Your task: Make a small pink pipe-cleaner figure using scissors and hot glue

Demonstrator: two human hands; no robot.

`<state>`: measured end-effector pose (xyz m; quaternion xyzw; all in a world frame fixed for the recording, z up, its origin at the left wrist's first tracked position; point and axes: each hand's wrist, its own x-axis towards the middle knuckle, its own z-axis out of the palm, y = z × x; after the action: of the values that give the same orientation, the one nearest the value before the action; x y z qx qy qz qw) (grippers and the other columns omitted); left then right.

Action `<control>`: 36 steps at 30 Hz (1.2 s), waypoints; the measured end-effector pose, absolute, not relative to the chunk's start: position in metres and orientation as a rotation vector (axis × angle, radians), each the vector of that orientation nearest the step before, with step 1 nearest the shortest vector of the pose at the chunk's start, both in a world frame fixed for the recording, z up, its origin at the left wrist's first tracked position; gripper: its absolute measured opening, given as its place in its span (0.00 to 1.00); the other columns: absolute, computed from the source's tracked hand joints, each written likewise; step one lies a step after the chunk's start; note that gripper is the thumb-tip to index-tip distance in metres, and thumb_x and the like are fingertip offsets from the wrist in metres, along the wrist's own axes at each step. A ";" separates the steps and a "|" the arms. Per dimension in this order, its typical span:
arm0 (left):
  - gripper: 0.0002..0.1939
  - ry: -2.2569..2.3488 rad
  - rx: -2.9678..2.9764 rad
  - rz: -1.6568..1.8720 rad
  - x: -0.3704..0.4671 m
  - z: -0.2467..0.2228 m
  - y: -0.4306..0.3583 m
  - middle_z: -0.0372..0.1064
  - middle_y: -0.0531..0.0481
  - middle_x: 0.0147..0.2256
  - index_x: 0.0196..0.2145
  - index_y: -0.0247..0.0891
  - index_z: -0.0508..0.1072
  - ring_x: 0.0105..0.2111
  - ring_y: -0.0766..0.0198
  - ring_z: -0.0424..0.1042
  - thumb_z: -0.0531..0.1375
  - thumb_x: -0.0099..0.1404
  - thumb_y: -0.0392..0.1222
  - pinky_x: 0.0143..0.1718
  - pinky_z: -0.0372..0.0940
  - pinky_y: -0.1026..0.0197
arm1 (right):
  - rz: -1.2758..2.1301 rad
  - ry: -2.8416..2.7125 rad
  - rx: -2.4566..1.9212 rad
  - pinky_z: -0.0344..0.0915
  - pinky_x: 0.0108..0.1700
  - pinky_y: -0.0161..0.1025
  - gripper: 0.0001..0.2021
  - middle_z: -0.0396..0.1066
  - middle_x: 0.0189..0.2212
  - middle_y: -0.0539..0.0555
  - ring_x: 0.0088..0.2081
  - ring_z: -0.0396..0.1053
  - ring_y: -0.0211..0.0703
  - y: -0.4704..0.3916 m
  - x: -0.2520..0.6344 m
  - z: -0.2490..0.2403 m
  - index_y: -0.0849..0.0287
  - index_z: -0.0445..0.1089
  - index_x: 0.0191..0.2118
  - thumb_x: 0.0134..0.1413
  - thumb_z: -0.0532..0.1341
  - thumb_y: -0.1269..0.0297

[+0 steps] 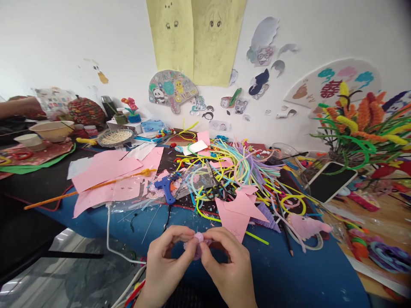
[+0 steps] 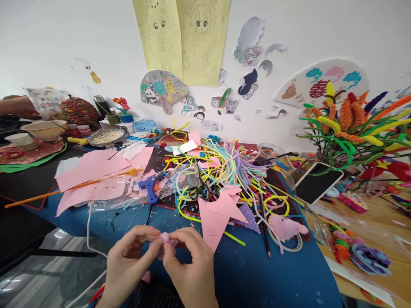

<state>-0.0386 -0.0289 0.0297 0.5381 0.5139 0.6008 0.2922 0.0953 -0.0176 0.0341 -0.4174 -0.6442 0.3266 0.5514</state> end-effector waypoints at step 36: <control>0.09 1.478 1.229 1.645 -0.028 0.018 -0.034 0.79 0.48 0.29 0.36 0.39 0.79 0.27 0.58 0.78 0.67 0.55 0.42 0.33 0.75 0.61 | 1.156 -1.303 -1.088 0.75 0.32 0.32 0.09 0.75 0.32 0.54 0.31 0.76 0.41 -0.027 0.101 0.025 0.57 0.75 0.39 0.50 0.66 0.63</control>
<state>-0.0282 -0.0340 0.0176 0.4633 0.5571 0.6200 0.3010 0.1013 -0.0271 0.0251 -0.4532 -0.5431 0.4818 0.5173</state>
